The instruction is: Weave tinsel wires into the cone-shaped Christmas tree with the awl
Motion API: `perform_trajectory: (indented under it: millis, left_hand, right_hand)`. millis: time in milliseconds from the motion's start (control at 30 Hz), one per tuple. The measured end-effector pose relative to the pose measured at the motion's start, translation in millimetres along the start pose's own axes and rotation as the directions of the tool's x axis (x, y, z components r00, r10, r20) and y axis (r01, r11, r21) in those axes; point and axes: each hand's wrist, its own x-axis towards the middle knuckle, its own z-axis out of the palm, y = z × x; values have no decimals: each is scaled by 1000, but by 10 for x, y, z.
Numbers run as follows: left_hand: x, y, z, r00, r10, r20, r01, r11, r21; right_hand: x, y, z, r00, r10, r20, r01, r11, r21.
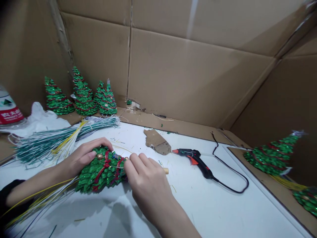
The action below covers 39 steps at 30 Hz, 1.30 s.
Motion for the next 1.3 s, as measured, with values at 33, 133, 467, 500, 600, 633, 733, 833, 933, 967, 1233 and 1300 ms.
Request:
perform_trajectory:
  millis: [33,133,467,500,600,633,733,833,933,967,1233,1300]
  left_hand:
    - [-1,1,1,1000,-4,-5,4,1000,-2]
    - [-8,3,2,1000,-18,-18,18,1000,1]
    - [-11,-64,34,997,-69,-27,66,995,-74]
    - [-11,-73,37,997,-70,-29,68,994,-82]
    - [-11,-82,39,996,-82,-34,78,992,-99]
    - [-11,-80,37,995,-91,-34,87,991,-101]
    - [-8,-69,24,993,-112,-31,109,989,-98]
    - [-3,-43,18,993,-113,-32,110,991,-79]
    - [-2,6,30,996,-87,-15,86,995,-47]
    - [-2,22,37,997,-76,3,76,996,-46]
    - [-6,2,31,997,-42,65,48,994,-97]
    - [-9,-15,21,998,-31,57,36,996,-85]
  right_hand:
    - [-7,-10,4,1000,5,5,-5,1000,8]
    - [-27,-43,3,999,17,28,-18,999,27]
    - [-34,-87,16,970,137,203,-172,971,169]
    - [-34,-90,18,961,157,229,-205,957,204]
    - [-37,-92,27,930,225,290,-316,891,325]
    - [-39,-89,34,922,244,302,-349,860,371]
    - [-41,-81,75,907,286,310,-411,763,499]
    - [-24,-107,126,897,322,302,-441,672,595]
    - [22,-166,135,864,406,300,-494,562,663]
    - [40,-180,122,849,438,295,-509,532,677]
    - [59,76,-98,910,220,351,-390,741,547]
    - [43,141,-129,906,121,406,-325,814,482]
